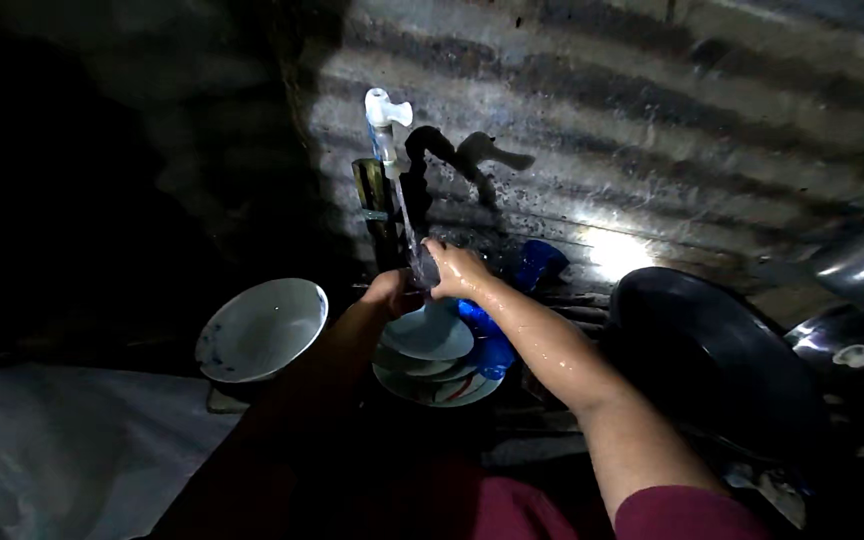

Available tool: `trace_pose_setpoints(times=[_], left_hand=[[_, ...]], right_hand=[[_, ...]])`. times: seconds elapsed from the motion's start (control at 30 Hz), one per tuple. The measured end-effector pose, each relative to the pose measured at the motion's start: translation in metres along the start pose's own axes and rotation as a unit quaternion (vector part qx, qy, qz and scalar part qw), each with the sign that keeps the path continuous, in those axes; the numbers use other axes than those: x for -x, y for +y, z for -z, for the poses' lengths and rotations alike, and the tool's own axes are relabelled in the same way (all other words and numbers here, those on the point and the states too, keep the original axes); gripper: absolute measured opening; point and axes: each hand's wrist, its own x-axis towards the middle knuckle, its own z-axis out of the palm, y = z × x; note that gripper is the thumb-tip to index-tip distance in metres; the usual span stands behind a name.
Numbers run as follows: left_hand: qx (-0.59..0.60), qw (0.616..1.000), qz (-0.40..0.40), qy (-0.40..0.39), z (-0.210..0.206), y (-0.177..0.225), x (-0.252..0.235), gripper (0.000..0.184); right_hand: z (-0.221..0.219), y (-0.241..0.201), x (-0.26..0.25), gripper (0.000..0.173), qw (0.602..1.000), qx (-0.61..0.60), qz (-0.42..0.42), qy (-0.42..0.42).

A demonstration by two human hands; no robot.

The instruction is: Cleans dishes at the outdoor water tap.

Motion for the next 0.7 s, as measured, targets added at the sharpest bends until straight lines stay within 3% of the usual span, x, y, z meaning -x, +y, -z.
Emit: trace_pose_setpoints(times=[0.07,0.2,0.33,0.4,0.47,0.53,0.6,0.67,0.7], left_hand=[[-0.067,0.998,0.004,-0.004,-0.012,-0.004,-0.010,0.033],[-0.179,0.983,0.004,-0.040,-0.033,-0.019,-0.027,0.033],[-0.218,0.975,0.015,-0.046,-0.046,-0.021,-0.023,0.036],[-0.197,0.979,0.017,-0.046,-0.045,-0.023,-0.023,0.039],[-0.149,0.987,0.028,-0.048,-0.042,-0.021,-0.013,0.045],[-0.081,0.995,0.020,-0.059,-0.034,-0.021,0.001,0.049],[-0.001,0.996,-0.011,-0.086,-0.022,-0.029,0.015,0.059],[0.038,0.994,-0.061,-0.079,-0.021,-0.040,0.037,0.074],[0.028,0.994,-0.079,-0.068,-0.022,-0.043,0.051,0.078]], right_hand=[[0.023,-0.004,0.003,0.100,0.990,0.134,0.018,-0.034],[0.041,-0.012,0.015,0.092,0.963,0.256,0.085,-0.030],[0.046,-0.018,0.028,0.069,0.941,0.317,0.122,-0.013],[0.045,-0.010,0.031,0.074,0.951,0.292,0.104,-0.007],[0.043,0.002,0.030,0.098,0.981,0.186,0.048,-0.024],[0.025,0.019,0.022,0.112,0.999,-0.042,0.014,-0.009],[-0.008,0.021,0.011,0.112,0.942,-0.334,-0.015,0.033],[-0.032,0.010,0.003,0.090,0.857,-0.509,-0.048,0.066],[-0.037,0.004,-0.002,0.076,0.837,-0.539,-0.057,0.074]])
